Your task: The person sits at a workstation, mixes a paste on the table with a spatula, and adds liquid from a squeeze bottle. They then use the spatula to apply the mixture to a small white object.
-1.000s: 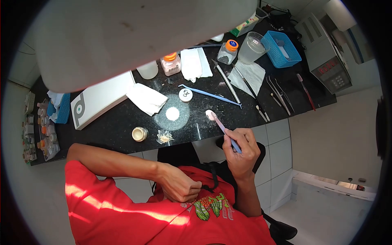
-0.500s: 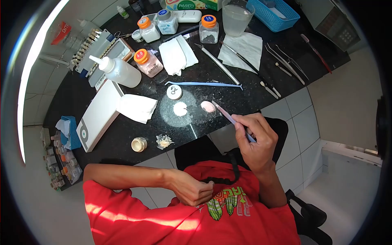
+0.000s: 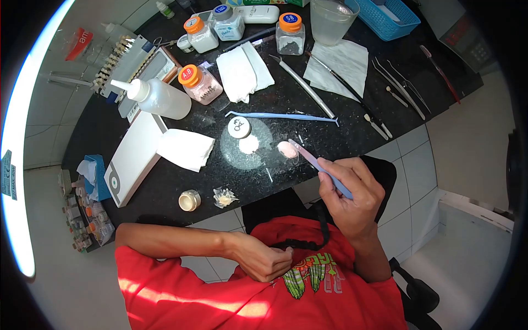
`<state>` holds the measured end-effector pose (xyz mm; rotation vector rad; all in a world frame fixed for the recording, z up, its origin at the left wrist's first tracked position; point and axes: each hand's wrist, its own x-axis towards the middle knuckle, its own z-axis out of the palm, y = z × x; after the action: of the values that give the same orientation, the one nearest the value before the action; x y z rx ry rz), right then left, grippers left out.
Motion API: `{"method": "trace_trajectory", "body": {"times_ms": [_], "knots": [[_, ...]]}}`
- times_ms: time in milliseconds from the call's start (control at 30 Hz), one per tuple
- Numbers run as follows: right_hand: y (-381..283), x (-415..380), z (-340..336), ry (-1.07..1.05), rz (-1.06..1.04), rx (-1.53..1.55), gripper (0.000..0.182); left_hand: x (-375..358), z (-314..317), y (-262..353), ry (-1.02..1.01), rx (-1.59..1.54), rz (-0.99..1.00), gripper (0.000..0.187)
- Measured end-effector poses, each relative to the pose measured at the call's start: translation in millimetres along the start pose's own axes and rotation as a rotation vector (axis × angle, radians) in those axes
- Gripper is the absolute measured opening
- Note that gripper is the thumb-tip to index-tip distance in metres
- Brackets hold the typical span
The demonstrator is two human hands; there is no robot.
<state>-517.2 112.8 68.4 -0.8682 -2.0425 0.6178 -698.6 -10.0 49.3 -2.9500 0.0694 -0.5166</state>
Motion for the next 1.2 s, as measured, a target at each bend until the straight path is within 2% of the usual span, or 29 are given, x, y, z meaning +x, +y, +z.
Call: {"method": "trace_trajectory", "body": {"times_ms": [400, 533, 600, 700, 833, 1000, 1200], "knots": [[-7.0, -4.0, 4.0, 0.024, -0.057, -0.103, 0.030, -0.2, -1.9, 1.1, 0.004, -0.004, -0.003, 0.011], [-6.8, -5.6, 4.4, 0.011, 0.011, -0.042, 0.030, -1.9, 0.4, -4.3, 0.065, -0.050, 0.034, 0.017], [-4.1, -8.8, 4.8, 0.052, -0.042, -0.014, 0.029, -1.3, -7.1, -7.1, -0.041, -0.070, 0.071, 0.025], [-1.9, -10.7, 4.7, 0.028, -0.048, -0.019, 0.027, -4.8, -8.8, -8.4, -0.089, -0.090, 0.088, 0.032], [-2.1, -12.6, 1.8, 0.093, -0.039, 0.044, 0.026, -6.7, -8.4, -8.0, -0.187, -0.077, 0.114, 0.033], [-3.9, -7.0, -4.9, 0.071, 0.015, -0.033, 0.029, -4.5, -4.3, -8.2, -0.027, -0.071, 0.075, 0.025], [-6.4, -9.1, 3.8, -0.001, 0.020, -0.009, 0.033, -1.1, -2.3, -2.3, 0.012, -0.048, 0.061, 0.020]]}}
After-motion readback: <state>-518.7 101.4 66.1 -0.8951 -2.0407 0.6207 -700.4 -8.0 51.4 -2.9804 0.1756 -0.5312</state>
